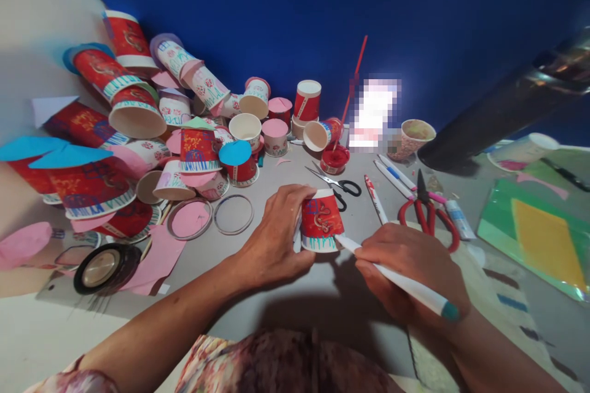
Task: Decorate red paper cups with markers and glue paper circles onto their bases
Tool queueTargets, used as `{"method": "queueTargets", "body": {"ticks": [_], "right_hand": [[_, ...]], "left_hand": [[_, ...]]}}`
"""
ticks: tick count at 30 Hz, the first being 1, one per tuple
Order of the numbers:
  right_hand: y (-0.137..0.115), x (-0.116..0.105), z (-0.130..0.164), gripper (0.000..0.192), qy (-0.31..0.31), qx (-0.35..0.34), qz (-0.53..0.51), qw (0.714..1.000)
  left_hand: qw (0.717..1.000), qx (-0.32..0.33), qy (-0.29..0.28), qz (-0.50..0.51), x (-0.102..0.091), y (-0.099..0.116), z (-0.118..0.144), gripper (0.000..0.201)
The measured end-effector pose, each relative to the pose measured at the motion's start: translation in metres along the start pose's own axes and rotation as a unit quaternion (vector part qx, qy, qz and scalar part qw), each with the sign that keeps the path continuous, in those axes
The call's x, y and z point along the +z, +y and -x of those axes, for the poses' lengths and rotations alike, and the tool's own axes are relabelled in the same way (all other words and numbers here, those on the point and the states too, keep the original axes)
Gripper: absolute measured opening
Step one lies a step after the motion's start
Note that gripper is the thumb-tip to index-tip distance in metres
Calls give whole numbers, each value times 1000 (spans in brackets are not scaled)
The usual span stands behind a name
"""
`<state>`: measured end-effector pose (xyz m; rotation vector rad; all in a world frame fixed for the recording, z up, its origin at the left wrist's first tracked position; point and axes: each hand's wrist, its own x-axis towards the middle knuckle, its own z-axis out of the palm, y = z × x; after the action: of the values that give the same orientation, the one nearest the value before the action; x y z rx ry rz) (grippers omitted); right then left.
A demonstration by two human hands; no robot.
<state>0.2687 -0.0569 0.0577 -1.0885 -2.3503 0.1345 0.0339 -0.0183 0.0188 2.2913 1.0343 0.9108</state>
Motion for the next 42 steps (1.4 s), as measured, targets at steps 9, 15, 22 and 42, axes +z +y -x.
{"method": "queueTargets", "body": {"ticks": [9, 15, 22, 42], "right_hand": [[3, 13, 13, 33, 89, 34, -32, 995], [3, 8, 9, 33, 57, 9, -43, 997], [3, 8, 11, 38, 89, 65, -44, 993], [3, 9, 11, 36, 98, 77, -42, 991]], "left_hand": [[1000, -9, 1, 9, -1, 1, -1, 84], [1000, -15, -4, 18, -1, 1, -1, 84], [999, -28, -5, 41, -2, 0, -1, 88], [997, -47, -8, 63, -3, 1, -1, 89]]}}
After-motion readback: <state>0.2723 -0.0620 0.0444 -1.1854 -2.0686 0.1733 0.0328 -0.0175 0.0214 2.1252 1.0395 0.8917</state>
